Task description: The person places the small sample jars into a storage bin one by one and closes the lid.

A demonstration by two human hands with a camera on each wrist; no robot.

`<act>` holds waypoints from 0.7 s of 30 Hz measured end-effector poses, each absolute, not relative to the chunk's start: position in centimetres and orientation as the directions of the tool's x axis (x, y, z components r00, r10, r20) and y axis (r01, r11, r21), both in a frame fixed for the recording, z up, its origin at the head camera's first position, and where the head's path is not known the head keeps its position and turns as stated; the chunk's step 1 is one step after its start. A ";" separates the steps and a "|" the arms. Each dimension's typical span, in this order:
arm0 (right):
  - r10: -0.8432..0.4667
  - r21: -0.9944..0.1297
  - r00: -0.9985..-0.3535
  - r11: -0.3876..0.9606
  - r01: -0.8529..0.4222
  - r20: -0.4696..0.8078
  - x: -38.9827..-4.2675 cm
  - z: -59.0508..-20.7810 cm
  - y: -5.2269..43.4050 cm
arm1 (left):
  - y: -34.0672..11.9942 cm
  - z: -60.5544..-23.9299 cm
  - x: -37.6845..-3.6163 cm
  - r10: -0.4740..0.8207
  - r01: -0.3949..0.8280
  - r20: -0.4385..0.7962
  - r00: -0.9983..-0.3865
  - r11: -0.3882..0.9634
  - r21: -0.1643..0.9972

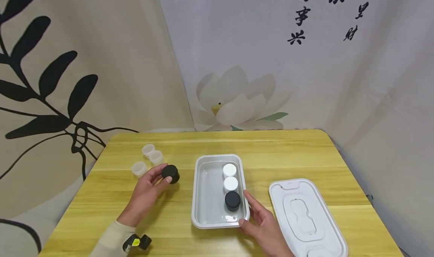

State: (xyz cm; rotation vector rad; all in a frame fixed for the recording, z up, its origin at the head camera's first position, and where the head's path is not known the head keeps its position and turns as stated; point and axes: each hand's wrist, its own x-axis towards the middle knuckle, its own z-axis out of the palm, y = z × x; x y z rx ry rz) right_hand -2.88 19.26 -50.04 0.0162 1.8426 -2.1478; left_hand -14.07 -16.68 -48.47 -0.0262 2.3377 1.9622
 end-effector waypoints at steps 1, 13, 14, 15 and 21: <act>-0.230 -0.964 -0.952 -0.126 0.234 -0.201 -2.9 -50.1 19.3 | -16.5 -48.2 -14.0 0.054 -0.069 -0.079 -0.995 0.164 0.984; -0.225 -0.967 -0.956 -0.129 0.218 -0.186 -2.8 -50.2 19.2 | -12.6 -45.4 -13.3 0.181 -0.048 -0.067 -0.981 0.102 0.994; -0.222 -0.967 -0.956 -0.125 0.221 -0.190 -2.8 -50.2 19.2 | -12.2 -45.3 -13.3 0.192 -0.054 -0.072 -0.979 0.101 0.993; -0.217 -0.966 -0.957 -0.126 0.225 -0.195 -2.8 -50.2 19.2 | -11.8 -45.2 -13.2 0.202 -0.054 -0.074 -0.977 0.105 0.993; -0.209 -0.963 -0.955 -0.126 0.238 -0.209 -2.8 -50.1 19.2 | -9.6 -45.3 -12.6 0.359 -0.019 -0.058 -0.932 0.110 0.994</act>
